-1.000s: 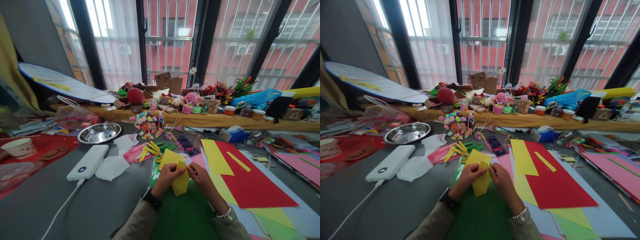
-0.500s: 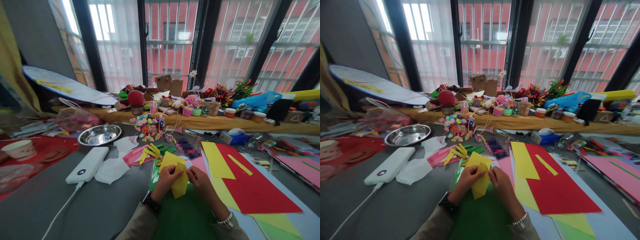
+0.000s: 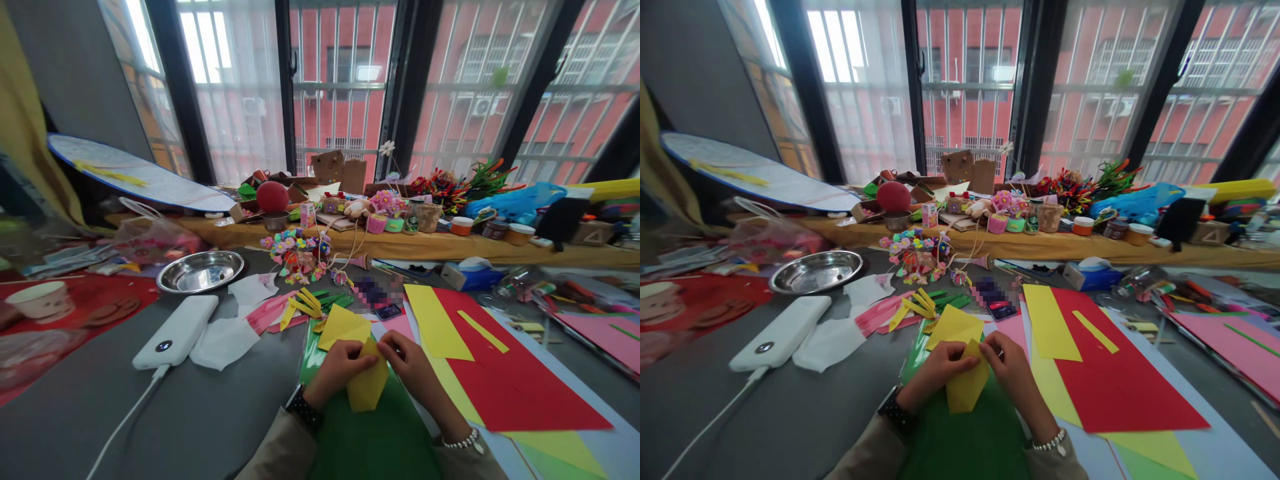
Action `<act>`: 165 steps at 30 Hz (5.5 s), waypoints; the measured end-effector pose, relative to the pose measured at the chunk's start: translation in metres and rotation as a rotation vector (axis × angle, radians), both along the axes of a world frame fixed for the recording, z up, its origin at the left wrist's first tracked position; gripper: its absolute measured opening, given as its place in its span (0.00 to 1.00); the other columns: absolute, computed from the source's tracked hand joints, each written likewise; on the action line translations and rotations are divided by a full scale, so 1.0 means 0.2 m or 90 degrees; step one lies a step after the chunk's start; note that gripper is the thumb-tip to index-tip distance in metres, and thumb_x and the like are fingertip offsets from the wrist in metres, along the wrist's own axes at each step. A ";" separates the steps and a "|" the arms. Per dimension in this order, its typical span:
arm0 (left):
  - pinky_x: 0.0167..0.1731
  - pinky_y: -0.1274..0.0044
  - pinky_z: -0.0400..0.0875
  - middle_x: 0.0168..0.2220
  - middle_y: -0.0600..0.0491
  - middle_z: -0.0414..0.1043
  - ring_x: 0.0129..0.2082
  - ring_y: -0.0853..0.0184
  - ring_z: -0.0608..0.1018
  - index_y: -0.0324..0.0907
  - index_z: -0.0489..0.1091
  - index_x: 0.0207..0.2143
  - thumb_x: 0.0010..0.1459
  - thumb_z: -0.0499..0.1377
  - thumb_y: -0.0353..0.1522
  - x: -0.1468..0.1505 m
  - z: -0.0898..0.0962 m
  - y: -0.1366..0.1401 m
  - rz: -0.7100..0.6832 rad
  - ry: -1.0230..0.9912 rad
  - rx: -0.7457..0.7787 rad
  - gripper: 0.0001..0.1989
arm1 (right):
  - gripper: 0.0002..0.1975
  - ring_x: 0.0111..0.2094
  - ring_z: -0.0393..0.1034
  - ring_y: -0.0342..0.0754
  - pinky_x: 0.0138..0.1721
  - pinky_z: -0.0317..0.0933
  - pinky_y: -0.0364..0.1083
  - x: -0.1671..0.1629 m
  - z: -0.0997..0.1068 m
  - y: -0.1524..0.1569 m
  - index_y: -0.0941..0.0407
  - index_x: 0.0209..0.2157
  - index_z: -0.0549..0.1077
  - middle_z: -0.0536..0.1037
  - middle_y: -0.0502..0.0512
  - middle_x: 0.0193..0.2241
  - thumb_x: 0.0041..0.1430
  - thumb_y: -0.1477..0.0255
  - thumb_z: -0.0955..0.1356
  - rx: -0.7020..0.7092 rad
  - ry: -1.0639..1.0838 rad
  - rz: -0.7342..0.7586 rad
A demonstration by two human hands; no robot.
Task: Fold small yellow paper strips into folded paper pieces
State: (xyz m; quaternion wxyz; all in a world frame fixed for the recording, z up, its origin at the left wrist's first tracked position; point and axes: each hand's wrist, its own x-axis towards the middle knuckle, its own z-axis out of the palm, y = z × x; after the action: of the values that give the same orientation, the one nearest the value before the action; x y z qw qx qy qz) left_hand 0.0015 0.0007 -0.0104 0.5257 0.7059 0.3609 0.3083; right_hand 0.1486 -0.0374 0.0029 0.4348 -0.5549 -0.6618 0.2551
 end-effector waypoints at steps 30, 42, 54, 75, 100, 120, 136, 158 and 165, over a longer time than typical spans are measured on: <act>0.26 0.79 0.65 0.22 0.51 0.71 0.25 0.67 0.72 0.34 0.70 0.26 0.41 0.57 0.39 0.01 0.04 0.00 0.191 -0.159 -0.073 0.15 | 0.12 0.20 0.64 0.40 0.22 0.58 0.40 -0.06 -0.06 0.01 0.59 0.22 0.66 0.73 0.51 0.20 0.44 0.63 0.65 -0.118 0.340 0.000; 0.24 0.81 0.64 0.21 0.54 0.66 0.22 0.72 0.69 0.35 0.67 0.26 0.43 0.56 0.38 0.00 0.02 0.01 0.199 -0.202 -0.060 0.13 | 0.09 0.26 0.65 0.43 0.25 0.61 0.41 -0.01 -0.02 0.00 0.57 0.32 0.64 0.70 0.51 0.27 0.45 0.72 0.64 0.009 0.069 0.003; 0.20 0.83 0.62 0.18 0.60 0.60 0.18 0.75 0.66 0.36 0.61 0.38 0.43 0.57 0.33 0.01 0.01 0.01 0.189 -0.190 0.000 0.18 | 0.05 0.29 0.65 0.43 0.27 0.63 0.41 0.02 -0.01 0.00 0.55 0.27 0.71 0.68 0.53 0.28 0.47 0.75 0.64 0.123 -0.023 0.103; 0.24 0.80 0.64 0.22 0.57 0.64 0.23 0.71 0.70 0.38 0.53 0.45 0.43 0.58 0.33 0.03 0.03 -0.02 0.087 -0.199 -0.026 0.26 | 0.11 0.25 0.65 0.45 0.25 0.59 0.42 0.00 -0.03 0.01 0.57 0.25 0.67 0.70 0.52 0.24 0.45 0.63 0.64 0.017 0.085 -0.054; 0.25 0.78 0.66 0.29 0.51 0.68 0.26 0.69 0.73 0.36 0.56 0.40 0.37 0.62 0.30 0.03 0.03 -0.02 0.063 -0.244 -0.102 0.26 | 0.12 0.23 0.64 0.44 0.26 0.58 0.42 -0.03 -0.02 -0.01 0.59 0.24 0.68 0.69 0.51 0.20 0.45 0.63 0.64 -0.066 0.172 -0.004; 0.20 0.80 0.67 0.21 0.54 0.68 0.19 0.72 0.71 0.35 0.61 0.33 0.36 0.61 0.33 0.02 0.03 0.00 0.122 -0.240 -0.147 0.19 | 0.12 0.18 0.56 0.39 0.19 0.50 0.39 -0.02 -0.03 -0.01 0.58 0.21 0.69 0.63 0.45 0.14 0.43 0.63 0.65 -0.145 0.210 0.001; 0.17 0.82 0.65 0.18 0.58 0.65 0.16 0.73 0.70 0.36 0.59 0.35 0.37 0.61 0.32 0.02 0.01 0.00 0.165 -0.225 -0.147 0.21 | 0.11 0.16 0.53 0.38 0.17 0.46 0.38 -0.03 -0.02 -0.01 0.59 0.19 0.67 0.61 0.43 0.13 0.41 0.65 0.66 -0.156 0.188 -0.002; 0.21 0.78 0.67 0.26 0.51 0.70 0.24 0.67 0.74 0.38 0.54 0.36 0.36 0.62 0.31 0.01 0.02 0.01 0.152 -0.271 -0.168 0.25 | 0.11 0.18 0.53 0.38 0.19 0.46 0.38 -0.04 -0.02 -0.02 0.59 0.20 0.66 0.60 0.44 0.14 0.43 0.65 0.65 -0.174 0.175 0.029; 0.23 0.76 0.68 0.24 0.53 0.70 0.24 0.66 0.74 0.39 0.52 0.32 0.34 0.63 0.31 0.02 0.01 0.01 0.201 -0.291 -0.174 0.24 | 0.10 0.18 0.54 0.38 0.19 0.46 0.38 -0.05 -0.03 -0.01 0.60 0.20 0.66 0.62 0.45 0.15 0.45 0.67 0.64 -0.152 0.128 0.033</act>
State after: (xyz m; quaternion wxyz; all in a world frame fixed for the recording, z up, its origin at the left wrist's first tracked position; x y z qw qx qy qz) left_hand 0.0057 0.0026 -0.0093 0.6291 0.4759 0.3766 0.4857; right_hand 0.1380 -0.0390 -0.0022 0.4232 -0.5568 -0.5940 0.3975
